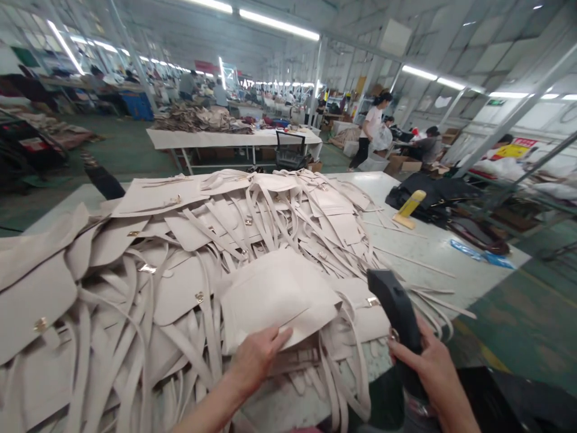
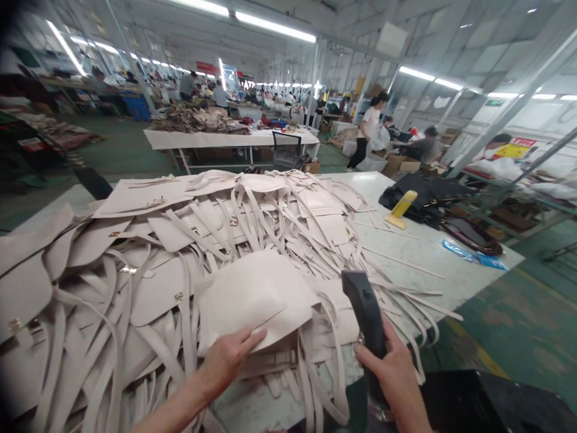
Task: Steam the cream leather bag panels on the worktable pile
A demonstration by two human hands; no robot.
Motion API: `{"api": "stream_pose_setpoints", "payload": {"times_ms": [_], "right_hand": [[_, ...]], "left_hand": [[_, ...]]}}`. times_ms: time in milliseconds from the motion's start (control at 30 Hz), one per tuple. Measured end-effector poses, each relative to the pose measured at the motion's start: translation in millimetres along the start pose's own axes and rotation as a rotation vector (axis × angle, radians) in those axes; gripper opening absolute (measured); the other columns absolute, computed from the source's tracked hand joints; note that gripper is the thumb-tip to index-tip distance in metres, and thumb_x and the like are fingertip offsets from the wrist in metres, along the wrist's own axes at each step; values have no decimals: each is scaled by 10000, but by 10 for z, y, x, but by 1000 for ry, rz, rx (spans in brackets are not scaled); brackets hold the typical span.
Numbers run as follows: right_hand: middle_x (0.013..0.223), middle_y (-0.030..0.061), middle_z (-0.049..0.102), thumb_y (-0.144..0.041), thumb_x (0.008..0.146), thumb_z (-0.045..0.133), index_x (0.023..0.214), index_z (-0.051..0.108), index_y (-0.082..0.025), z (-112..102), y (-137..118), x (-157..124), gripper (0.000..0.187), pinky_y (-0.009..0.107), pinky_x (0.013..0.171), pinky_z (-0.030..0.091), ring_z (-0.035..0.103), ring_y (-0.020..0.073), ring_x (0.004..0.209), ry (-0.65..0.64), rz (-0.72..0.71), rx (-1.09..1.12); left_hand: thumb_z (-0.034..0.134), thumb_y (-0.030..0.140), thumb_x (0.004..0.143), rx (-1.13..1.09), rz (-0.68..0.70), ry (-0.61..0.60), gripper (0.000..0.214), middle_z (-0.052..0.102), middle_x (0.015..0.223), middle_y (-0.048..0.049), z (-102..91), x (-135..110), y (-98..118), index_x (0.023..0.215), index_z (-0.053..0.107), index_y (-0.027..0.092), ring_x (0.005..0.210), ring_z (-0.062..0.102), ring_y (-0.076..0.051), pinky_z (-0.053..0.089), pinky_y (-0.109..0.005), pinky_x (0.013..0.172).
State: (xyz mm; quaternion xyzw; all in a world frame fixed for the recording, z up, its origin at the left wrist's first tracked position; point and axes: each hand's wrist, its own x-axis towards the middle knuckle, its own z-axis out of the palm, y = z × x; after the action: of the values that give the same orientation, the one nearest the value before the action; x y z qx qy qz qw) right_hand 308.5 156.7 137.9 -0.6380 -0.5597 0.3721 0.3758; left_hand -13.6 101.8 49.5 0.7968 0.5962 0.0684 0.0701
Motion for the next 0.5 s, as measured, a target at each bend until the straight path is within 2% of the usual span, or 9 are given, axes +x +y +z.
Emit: {"api": "stream_pose_setpoints", "payload": {"times_ms": [67,100,167,233,300,367,433,500], "right_hand": [[998,61,624,-273,601,647,1315,342,-166,125,134,-94,784,307,735,498,603,221,817,-104,0,-58],[1089,75,600,-247,602,626,1323,338,-161,203,192,-147,782,328,826,476,581,243,938,-155,0,-77],[1216,79,540,-196,586,589,1313,370,-147,366,284,-265,760,347,972,384,473,260,1137,-243,-5,-95],[1256,64,514,-155,573,548,1305,392,-143,514,351,-385,749,337,1001,354,416,252,1199,-330,-6,-67],[1222,56,541,-127,557,517,1313,384,-148,639,417,-478,768,303,902,436,491,239,1117,-425,27,-6],[1085,55,614,-112,540,499,1327,359,-153,752,501,-513,800,243,652,497,605,196,845,-506,107,48],[823,17,654,-96,509,487,1327,347,-148,863,597,-476,831,198,434,409,555,126,534,-550,190,73],[568,-51,576,-90,489,473,1322,342,-151,969,672,-378,845,189,360,336,448,93,379,-580,254,88]], "left_hand": [[302,54,796,-23,-137,-140,521,585,919,-40,429,-126,-58,1215,462,318,759,587,-181,437,-281,633],[297,41,784,-24,-191,-183,543,585,957,-46,578,-177,-88,1223,455,319,784,597,-192,444,-294,651],[290,34,774,-16,-248,-222,574,579,992,-52,747,-239,-133,1253,422,320,803,604,-206,453,-315,668],[298,61,788,-9,-258,-230,555,570,989,-49,797,-253,-150,1266,402,324,796,603,-209,458,-321,661],[309,83,801,0,-251,-227,531,561,985,-47,803,-248,-149,1269,394,318,796,597,-201,460,-315,664],[305,64,797,14,-234,-215,549,556,989,-52,818,-252,-142,1287,373,299,809,588,-193,458,-304,676],[299,37,785,25,-222,-204,577,556,982,-53,850,-268,-144,1299,359,291,814,583,-188,455,-295,678],[300,32,781,25,-211,-204,582,557,980,-49,885,-283,-160,1298,360,295,812,584,-191,455,-297,677]]}}
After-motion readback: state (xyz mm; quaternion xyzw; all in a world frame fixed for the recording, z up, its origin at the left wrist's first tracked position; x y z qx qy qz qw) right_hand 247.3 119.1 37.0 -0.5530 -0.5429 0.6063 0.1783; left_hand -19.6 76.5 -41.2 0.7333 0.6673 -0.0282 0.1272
